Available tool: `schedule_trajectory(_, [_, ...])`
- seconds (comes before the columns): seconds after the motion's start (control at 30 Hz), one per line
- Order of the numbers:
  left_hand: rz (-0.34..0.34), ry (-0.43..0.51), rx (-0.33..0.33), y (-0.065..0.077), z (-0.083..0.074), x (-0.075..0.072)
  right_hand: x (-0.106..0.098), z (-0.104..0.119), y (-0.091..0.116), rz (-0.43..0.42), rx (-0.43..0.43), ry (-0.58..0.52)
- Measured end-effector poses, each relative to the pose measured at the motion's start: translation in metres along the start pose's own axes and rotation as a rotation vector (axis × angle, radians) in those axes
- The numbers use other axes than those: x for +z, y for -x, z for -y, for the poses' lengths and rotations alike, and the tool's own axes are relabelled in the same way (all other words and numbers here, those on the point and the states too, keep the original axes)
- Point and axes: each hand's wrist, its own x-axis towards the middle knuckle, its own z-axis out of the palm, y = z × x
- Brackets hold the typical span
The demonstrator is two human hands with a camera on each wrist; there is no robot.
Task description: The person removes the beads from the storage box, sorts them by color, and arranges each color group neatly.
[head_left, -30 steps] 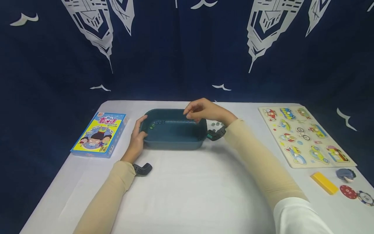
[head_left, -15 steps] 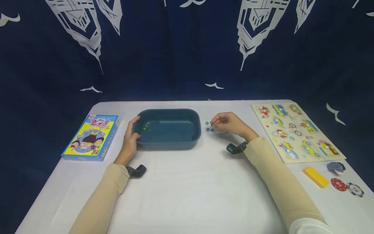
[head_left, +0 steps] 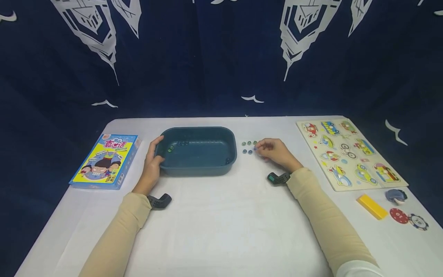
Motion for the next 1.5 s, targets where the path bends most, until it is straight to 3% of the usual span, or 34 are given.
schedule_trajectory(0.4, [0.004,-0.024,-0.014,0.0,-0.001,0.0,0.004,-0.006,0.001,-0.027,-0.009,0.125])
schedule_trajectory(0.53, [-0.003,-0.025,-0.015,0.0,-0.001,0.0,0.003,-0.005,0.0,-0.007,-0.014,0.101])
schedule_trajectory(0.73, [-0.007,-0.005,-0.012,0.0,-0.001,0.0,-0.005,0.006,-0.001,0.035,-0.005,-0.035])
schedule_trajectory(0.93, [-0.004,0.008,-0.025,0.001,-0.001,0.0,-0.01,0.036,-0.01,0.087,-0.035,-0.108])
schedule_trajectory(1.07, [-0.003,-0.009,-0.022,-0.001,0.0,0.0,-0.002,0.064,-0.022,0.139,-0.064,-0.177])
schedule_trajectory(1.3, [-0.01,-0.015,-0.024,-0.001,0.001,-0.001,0.031,0.108,-0.051,0.254,-0.112,-0.224])
schedule_trajectory(1.5, [-0.013,0.004,-0.013,-0.001,0.001,0.0,0.062,0.127,-0.075,0.376,-0.087,-0.239])
